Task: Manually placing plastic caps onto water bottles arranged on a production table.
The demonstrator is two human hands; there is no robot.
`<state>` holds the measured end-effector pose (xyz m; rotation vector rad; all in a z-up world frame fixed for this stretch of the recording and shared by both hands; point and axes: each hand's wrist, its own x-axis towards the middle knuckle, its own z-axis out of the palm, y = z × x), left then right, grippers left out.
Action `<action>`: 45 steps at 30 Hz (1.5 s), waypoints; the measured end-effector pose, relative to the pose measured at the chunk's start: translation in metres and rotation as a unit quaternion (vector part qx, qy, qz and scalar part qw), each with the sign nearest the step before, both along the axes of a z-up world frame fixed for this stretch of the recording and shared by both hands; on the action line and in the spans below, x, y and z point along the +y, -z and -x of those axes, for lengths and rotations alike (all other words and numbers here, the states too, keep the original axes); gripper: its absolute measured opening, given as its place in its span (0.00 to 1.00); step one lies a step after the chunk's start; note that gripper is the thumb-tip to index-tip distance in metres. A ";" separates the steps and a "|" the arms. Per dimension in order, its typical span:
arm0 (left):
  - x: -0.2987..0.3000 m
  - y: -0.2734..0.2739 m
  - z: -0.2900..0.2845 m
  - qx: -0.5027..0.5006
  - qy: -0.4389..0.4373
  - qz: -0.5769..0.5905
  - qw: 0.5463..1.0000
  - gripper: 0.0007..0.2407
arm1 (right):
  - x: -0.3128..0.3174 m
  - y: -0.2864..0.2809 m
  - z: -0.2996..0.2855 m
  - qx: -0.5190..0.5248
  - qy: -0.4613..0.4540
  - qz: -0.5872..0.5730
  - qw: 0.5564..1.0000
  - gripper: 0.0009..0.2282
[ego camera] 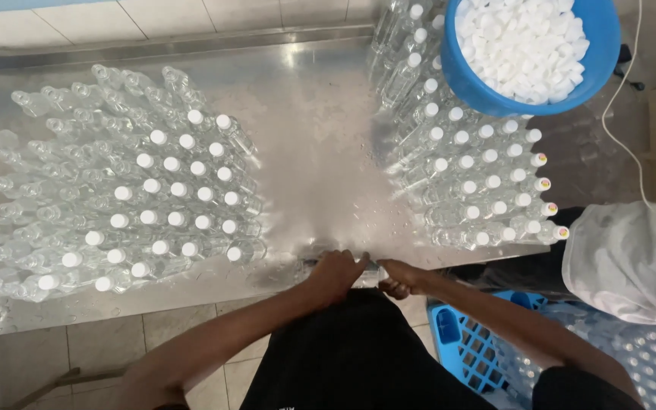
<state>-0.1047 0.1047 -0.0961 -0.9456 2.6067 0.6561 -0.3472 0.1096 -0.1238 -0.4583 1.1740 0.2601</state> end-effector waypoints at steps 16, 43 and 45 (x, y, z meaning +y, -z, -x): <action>-0.026 -0.004 0.012 0.178 -0.239 -0.063 0.953 0.44 | -0.098 -0.086 0.050 0.435 -0.286 0.630 0.576 0.21; 0.106 -0.065 -0.122 0.391 -0.595 -0.253 0.655 0.23 | -0.325 0.003 -0.281 -0.041 -0.086 0.751 0.653 0.52; 0.092 -0.060 -0.123 0.411 -0.606 -0.254 0.631 0.22 | -0.296 -0.027 -0.254 -0.019 -0.071 0.769 0.635 0.54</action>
